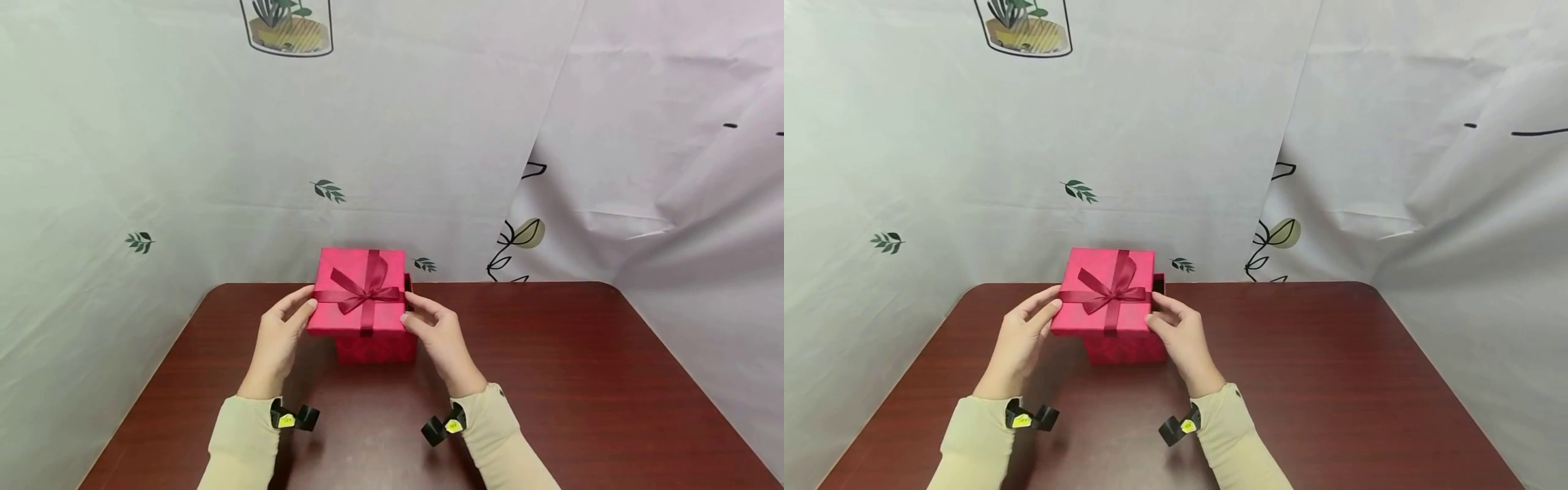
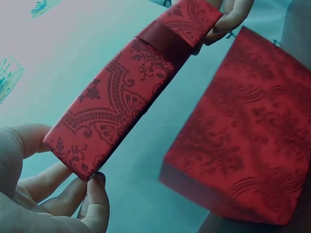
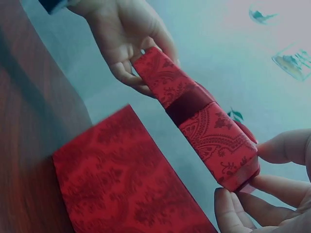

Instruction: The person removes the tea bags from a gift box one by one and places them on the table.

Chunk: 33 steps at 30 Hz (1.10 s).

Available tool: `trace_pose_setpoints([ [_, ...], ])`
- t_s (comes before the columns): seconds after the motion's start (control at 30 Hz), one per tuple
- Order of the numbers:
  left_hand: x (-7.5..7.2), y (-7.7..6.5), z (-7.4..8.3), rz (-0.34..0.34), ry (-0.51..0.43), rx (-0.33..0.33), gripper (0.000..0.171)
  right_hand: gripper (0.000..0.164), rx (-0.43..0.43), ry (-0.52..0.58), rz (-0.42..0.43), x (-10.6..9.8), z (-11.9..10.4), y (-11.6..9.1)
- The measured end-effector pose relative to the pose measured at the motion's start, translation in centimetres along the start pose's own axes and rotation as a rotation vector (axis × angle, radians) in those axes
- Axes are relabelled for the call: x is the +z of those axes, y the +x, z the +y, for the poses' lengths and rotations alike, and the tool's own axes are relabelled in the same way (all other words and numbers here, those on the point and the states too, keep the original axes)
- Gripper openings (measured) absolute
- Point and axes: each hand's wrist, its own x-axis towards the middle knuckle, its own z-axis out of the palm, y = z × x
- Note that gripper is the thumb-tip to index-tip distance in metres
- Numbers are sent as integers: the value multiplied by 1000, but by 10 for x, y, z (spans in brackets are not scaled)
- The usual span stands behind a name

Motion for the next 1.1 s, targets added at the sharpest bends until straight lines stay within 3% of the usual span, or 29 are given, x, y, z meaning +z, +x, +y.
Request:
trace_pose_setpoints([
  [0.4, -27, 3, 14, 19, 38, -37, 53, 63, -1, 1, -150, 26, 9, -17],
  [0.7, -47, 2, 16, 7, 93, -73, 55, 62, -18, -15, -174, 43, 15, -26],
  [0.9, -62, 1, 18, 89, 113, -72, 56, 62, -13, 48, -180, 68, 13, -30],
  [1.1, -76, -1, 21, 151, 69, -62, 58, 61, -19, 67, -166, 92, 15, -31],
])
